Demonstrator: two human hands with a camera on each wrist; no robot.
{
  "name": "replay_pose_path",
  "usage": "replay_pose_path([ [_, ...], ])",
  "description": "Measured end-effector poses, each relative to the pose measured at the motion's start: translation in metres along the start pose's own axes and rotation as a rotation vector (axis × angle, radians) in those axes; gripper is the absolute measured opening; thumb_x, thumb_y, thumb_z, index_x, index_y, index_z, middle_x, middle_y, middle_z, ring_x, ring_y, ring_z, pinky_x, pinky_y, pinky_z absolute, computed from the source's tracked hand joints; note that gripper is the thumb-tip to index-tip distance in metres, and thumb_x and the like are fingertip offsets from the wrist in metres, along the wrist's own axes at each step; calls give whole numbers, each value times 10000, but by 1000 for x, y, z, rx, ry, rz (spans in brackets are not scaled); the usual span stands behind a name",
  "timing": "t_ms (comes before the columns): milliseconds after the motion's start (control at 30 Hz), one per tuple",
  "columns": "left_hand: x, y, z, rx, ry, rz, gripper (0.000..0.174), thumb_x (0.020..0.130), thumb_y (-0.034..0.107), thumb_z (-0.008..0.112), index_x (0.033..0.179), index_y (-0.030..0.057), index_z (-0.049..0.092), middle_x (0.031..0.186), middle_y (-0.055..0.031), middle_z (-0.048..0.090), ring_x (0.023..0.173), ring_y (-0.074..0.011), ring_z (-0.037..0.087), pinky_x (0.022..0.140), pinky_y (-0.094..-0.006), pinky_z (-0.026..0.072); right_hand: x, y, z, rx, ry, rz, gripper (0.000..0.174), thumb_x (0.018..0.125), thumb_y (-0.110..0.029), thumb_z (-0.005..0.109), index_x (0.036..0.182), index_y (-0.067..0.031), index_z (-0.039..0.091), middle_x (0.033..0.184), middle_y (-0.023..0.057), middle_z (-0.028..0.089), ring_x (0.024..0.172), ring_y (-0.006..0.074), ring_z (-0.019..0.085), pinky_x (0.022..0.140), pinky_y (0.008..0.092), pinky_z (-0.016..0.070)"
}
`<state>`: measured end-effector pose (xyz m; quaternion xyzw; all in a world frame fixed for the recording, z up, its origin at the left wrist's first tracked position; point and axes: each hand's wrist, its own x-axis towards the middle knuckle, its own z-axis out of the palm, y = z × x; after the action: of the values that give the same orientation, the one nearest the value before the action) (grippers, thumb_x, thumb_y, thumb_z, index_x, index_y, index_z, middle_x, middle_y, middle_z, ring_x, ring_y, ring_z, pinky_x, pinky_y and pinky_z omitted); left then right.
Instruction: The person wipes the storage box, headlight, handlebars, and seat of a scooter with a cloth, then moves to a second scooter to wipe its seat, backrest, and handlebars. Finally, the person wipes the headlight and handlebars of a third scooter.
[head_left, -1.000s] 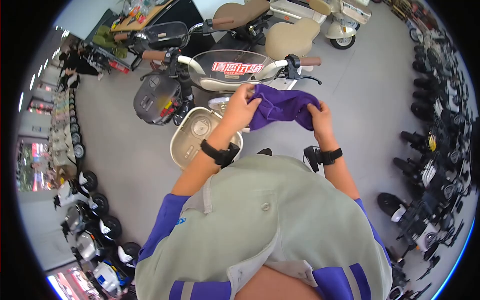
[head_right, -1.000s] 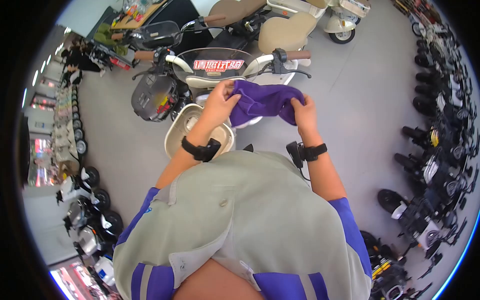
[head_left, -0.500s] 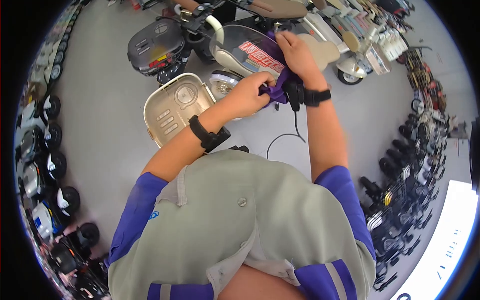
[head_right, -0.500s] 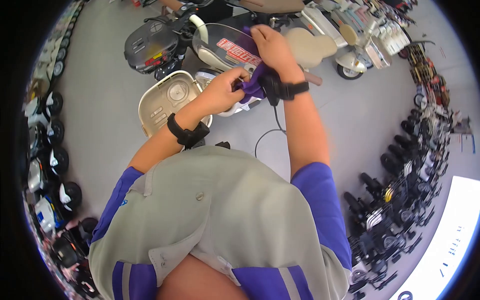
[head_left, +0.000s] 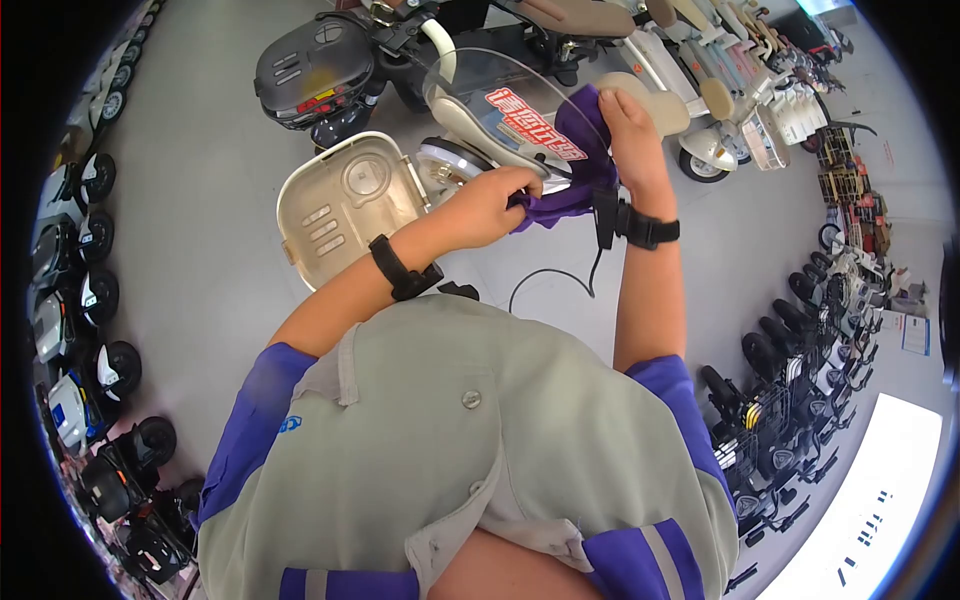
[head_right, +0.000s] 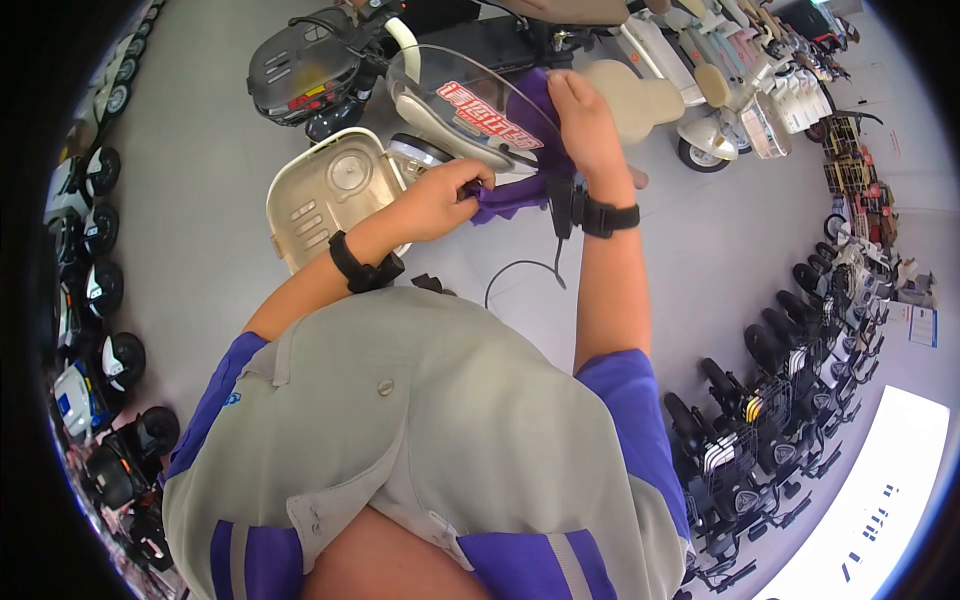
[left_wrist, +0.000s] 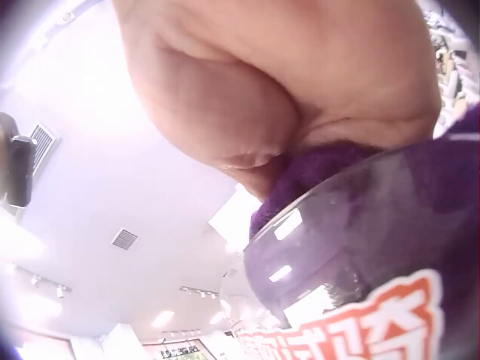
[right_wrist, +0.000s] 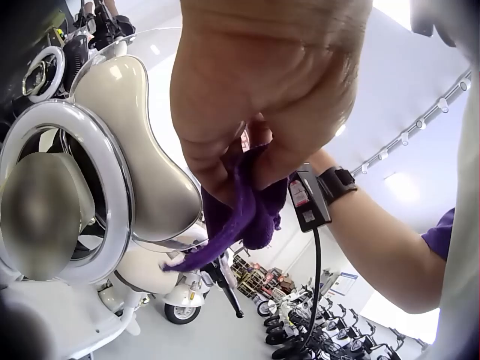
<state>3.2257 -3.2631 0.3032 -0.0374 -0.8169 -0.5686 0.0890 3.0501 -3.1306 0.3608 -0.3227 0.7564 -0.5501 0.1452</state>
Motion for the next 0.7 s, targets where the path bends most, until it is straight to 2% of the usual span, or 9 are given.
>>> replay_pose_path([
  [33,1,-3,1,6,-9,7,228,751,-30,567,970,32,550,881,-122,574,831,-262,562,750,-341,454,-5,10,-4,-63,22,-8,291,1014,-238,440,981,-2,607,831,-34,549,780,43,458,719,207,394],
  [100,3,-13,2,18,-14,19,242,771,-38,561,1001,38,558,904,-89,563,789,-176,560,726,-294,456,-19,45,-13,56,74,26,295,1018,-241,430,988,-9,610,830,-42,549,779,37,457,717,201,392],
  [233,-1,-20,7,1,-53,11,225,785,-35,567,1000,29,555,891,-74,562,779,-153,559,706,-280,456,-35,50,-16,229,137,138,271,1000,-236,451,941,-20,603,770,-44,514,724,50,413,662,229,370],
  [333,-8,-16,4,-24,-74,-43,211,797,-39,562,998,24,551,876,-59,566,751,-125,554,683,-266,453,-15,37,-18,52,26,80,296,1018,-245,431,1024,-10,612,853,-45,568,787,35,474,725,195,394],
  [400,-10,-22,5,-72,-50,-66,205,805,-44,556,999,22,548,853,-46,569,729,-107,548,666,-257,449,-6,15,-8,102,-36,56,293,1016,-245,436,1028,-11,611,863,-45,571,792,38,476,730,197,395],
  [433,-10,-24,5,-96,-50,-88,202,798,-32,564,992,23,548,855,-65,577,747,-137,559,678,-275,453,-4,9,-4,124,-68,46,292,1015,-246,439,1031,-11,611,868,-45,572,794,39,476,733,198,396],
  [500,-11,-27,5,-149,-47,-131,200,783,-9,580,977,25,548,859,-104,591,785,-196,579,701,-309,460,-4,23,-4,85,-9,-5,269,1008,-229,440,943,-11,585,796,-44,520,744,58,433,679,220,378],
  [633,-12,-12,-2,-124,-62,-188,196,794,1,585,985,24,548,841,-98,597,765,-185,578,686,-303,457,-21,48,-10,109,91,-9,267,1003,-218,440,888,-9,561,733,-38,476,704,69,398,643,236,365],
  [700,-14,-14,-3,-140,-68,-194,196,796,5,589,988,23,549,831,-96,597,749,-185,580,676,-300,457,-24,74,-22,37,127,95,286,998,-221,438,874,3,565,724,-17,488,701,77,414,636,253,372],
])
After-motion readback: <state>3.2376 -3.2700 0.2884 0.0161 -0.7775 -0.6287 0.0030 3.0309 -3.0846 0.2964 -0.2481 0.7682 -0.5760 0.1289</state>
